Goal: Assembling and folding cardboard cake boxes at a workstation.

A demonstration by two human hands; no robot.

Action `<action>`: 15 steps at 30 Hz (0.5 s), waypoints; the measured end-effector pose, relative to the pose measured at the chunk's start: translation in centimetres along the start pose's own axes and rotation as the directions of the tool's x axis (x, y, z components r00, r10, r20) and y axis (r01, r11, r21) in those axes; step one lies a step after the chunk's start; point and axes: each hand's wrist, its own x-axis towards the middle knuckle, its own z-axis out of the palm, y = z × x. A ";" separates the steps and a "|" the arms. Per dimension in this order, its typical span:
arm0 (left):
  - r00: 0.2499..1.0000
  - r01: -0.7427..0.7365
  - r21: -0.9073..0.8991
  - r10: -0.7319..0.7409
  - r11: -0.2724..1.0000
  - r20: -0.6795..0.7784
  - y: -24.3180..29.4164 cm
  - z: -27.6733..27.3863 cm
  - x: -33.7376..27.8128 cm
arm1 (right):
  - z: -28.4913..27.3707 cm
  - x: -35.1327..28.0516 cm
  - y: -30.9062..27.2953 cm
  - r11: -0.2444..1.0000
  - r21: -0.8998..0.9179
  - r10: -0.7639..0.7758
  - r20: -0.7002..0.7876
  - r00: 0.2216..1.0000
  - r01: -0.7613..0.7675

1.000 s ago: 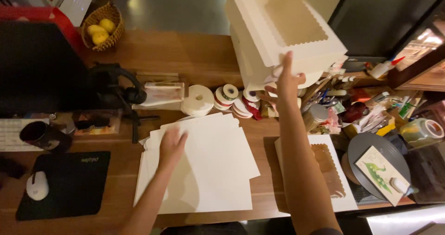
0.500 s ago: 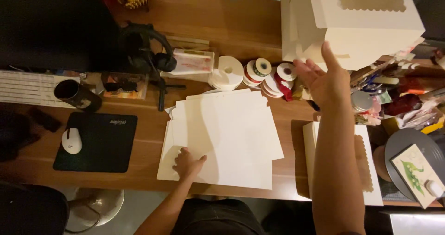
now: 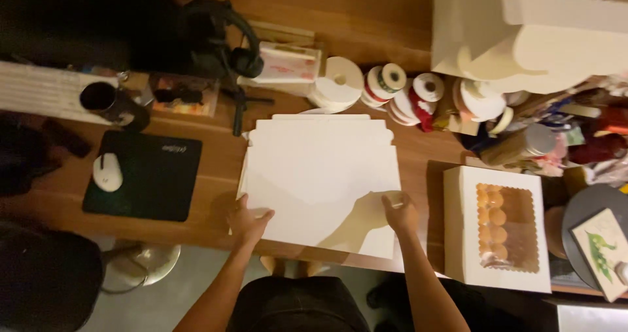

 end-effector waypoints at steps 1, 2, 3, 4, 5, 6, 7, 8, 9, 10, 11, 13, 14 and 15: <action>1.000 0.016 0.008 -0.016 1.000 -0.003 0.8 -1.2 0.1 | 0.1 -0.7 0.1 1.000 -0.001 -0.005 0.017 1.000 0.005; 0.975 0.214 -0.074 -0.209 0.974 0.075 1.7 -2.4 0.4 | 0.2 -1.3 0.3 0.999 -0.045 0.028 -0.037 0.999 -0.030; 0.908 0.407 -0.140 -0.384 0.903 0.166 2.6 -3.6 0.7 | 0.1 -2.0 0.4 0.994 -0.087 0.058 -0.093 0.994 -0.067; 0.907 0.410 -0.137 -0.388 0.902 0.164 1.9 -3.4 0.7 | -0.3 -2.9 -0.2 0.994 -0.086 0.058 -0.088 0.994 -0.066; 0.944 0.324 -0.129 -0.311 0.937 0.113 1.2 -3.3 0.7 | -0.7 -3.8 -0.7 0.986 -0.140 0.078 -0.066 0.995 -0.087; 0.972 0.232 -0.117 -0.225 0.966 0.067 0.8 -2.9 0.7 | -1.4 -4.7 -1.1 0.975 -0.195 0.102 -0.052 0.993 -0.110; 0.972 0.231 -0.116 -0.224 0.966 0.069 1.1 -3.5 0.4 | -1.4 -5.5 -1.4 0.974 -0.195 0.104 -0.052 0.993 -0.112; 0.981 0.195 -0.137 -0.194 0.971 0.022 1.6 -4.0 0.2 | -1.4 -6.4 -1.6 0.976 -0.199 0.075 -0.072 0.995 -0.088; 0.986 0.159 -0.157 -0.164 0.975 -0.025 2.1 -4.5 -0.1 | -1.5 -7.2 -1.8 0.977 -0.203 0.047 -0.092 0.995 -0.064; 0.987 0.153 -0.158 -0.159 0.976 -0.023 0.8 -3.5 -0.2 | -1.3 -7.7 -1.6 0.977 -0.202 0.050 -0.097 0.994 -0.068; 0.992 0.042 -0.197 -0.064 0.979 -0.106 -0.5 -2.6 -0.3 | -1.2 -8.3 -1.4 0.988 -0.148 0.011 -0.160 0.987 -0.035; 0.982 -0.075 -0.229 0.032 0.970 -0.188 -1.7 -1.8 -0.4 | -1.0 -9.0 -1.0 0.995 -0.098 -0.019 -0.231 0.973 -0.004; 0.994 0.016 -0.323 -0.049 0.946 -0.094 -1.6 -2.0 -0.4 | -1.0 -9.0 -0.8 1.000 0.008 0.013 -0.239 0.971 -0.012; 0.993 0.114 -0.404 -0.121 0.908 0.009 -1.5 -2.1 -0.4 | -1.1 -9.1 -0.6 0.993 0.115 0.046 -0.244 0.969 -0.018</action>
